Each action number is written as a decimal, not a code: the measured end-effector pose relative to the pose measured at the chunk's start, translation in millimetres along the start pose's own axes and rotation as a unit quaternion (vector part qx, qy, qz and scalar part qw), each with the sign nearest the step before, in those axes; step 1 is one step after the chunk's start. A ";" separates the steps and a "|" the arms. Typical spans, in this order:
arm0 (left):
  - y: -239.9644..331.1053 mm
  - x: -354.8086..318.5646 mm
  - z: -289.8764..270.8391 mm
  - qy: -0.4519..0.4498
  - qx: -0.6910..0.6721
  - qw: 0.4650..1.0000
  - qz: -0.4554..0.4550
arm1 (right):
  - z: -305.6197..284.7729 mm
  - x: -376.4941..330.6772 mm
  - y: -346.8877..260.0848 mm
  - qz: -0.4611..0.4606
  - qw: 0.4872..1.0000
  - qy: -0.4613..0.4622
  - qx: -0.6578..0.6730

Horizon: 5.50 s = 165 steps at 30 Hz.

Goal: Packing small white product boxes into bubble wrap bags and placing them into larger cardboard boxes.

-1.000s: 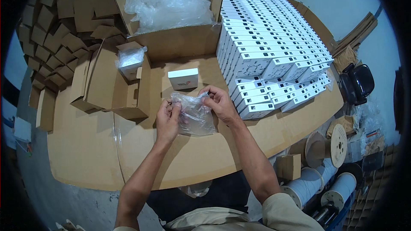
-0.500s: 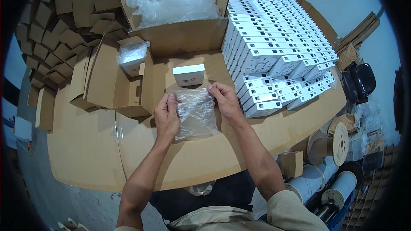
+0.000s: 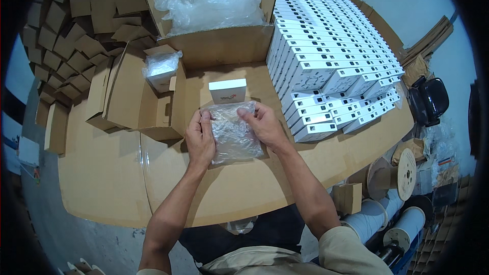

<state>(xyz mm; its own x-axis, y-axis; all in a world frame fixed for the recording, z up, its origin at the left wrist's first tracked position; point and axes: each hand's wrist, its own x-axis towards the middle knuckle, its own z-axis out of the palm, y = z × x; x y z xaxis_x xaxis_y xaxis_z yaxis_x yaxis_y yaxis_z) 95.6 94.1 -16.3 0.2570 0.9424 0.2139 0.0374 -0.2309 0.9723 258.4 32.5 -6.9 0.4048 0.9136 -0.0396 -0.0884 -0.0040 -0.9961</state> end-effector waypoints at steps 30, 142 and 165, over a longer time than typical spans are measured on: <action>-17.5 3.0 -19.6 -0.019 0.012 0.996 0.082 | -8.3 -9.8 5.3 -0.166 0.976 0.013 -0.143; 13.5 -0.4 -9.7 -0.171 0.064 0.979 -0.091 | -16.9 -10.5 -22.4 -0.429 0.785 0.044 -0.446; 25.3 -4.6 -11.4 -0.148 0.142 0.978 -0.023 | 0.4 10.0 -73.0 -0.192 0.892 -0.212 -0.352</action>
<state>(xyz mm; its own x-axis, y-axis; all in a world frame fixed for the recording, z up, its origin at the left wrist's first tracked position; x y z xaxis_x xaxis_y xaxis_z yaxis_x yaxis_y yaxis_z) 84.4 86.6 8.4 0.5147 0.8524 0.0926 0.3125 -0.2870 0.9055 268.6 42.1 65.4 -0.1105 0.9737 0.1992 0.6352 0.2233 -0.7393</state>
